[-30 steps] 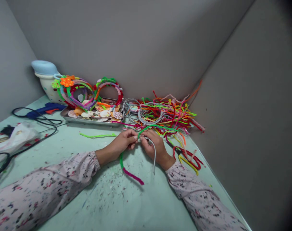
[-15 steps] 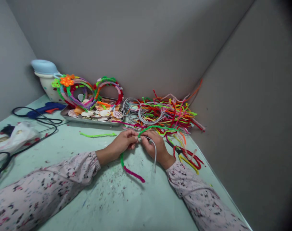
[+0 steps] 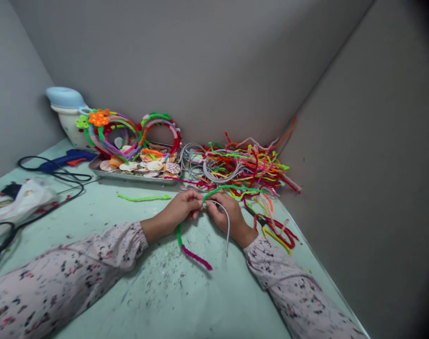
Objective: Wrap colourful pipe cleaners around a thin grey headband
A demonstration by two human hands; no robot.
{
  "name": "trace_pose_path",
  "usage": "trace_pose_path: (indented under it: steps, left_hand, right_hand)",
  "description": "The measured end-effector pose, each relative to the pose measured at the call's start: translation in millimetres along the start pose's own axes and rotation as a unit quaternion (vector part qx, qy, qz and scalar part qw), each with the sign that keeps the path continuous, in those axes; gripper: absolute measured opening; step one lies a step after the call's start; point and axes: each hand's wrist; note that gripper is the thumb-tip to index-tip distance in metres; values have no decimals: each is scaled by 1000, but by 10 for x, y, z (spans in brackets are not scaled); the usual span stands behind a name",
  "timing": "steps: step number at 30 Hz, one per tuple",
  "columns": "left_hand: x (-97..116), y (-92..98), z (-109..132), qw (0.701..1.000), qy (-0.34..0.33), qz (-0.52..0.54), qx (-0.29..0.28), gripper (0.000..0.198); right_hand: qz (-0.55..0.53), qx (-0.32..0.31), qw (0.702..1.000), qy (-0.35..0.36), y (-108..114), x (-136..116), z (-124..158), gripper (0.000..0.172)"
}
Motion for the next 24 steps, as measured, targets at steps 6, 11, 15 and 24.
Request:
trace_pose_path:
  steps: [6,11,15,24]
  left_hand:
    - [4,-1,-4,1000,17,4,-19,9]
    - [-14,0,-14,1000,23,8,-16,8]
    - [-27,8,-22,999,27,14,-21,8]
    - [-30,7,-8,999,32,15,-19,10]
  right_hand:
    - [7,0,1000,-2,-17,40,21,11]
    - [6,-11,1000,-11,-18,46,22,11]
    - [-30,-21,999,-6,-15,46,12,17]
    - [-81,-36,996,24,0,66,14,17]
Point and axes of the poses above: each hand's wrist, its own z-axis away from the middle knuckle, its own y-axis out of the back of the hand, x = y × z, and after that the axes turned 3 degrees about x, right-handed
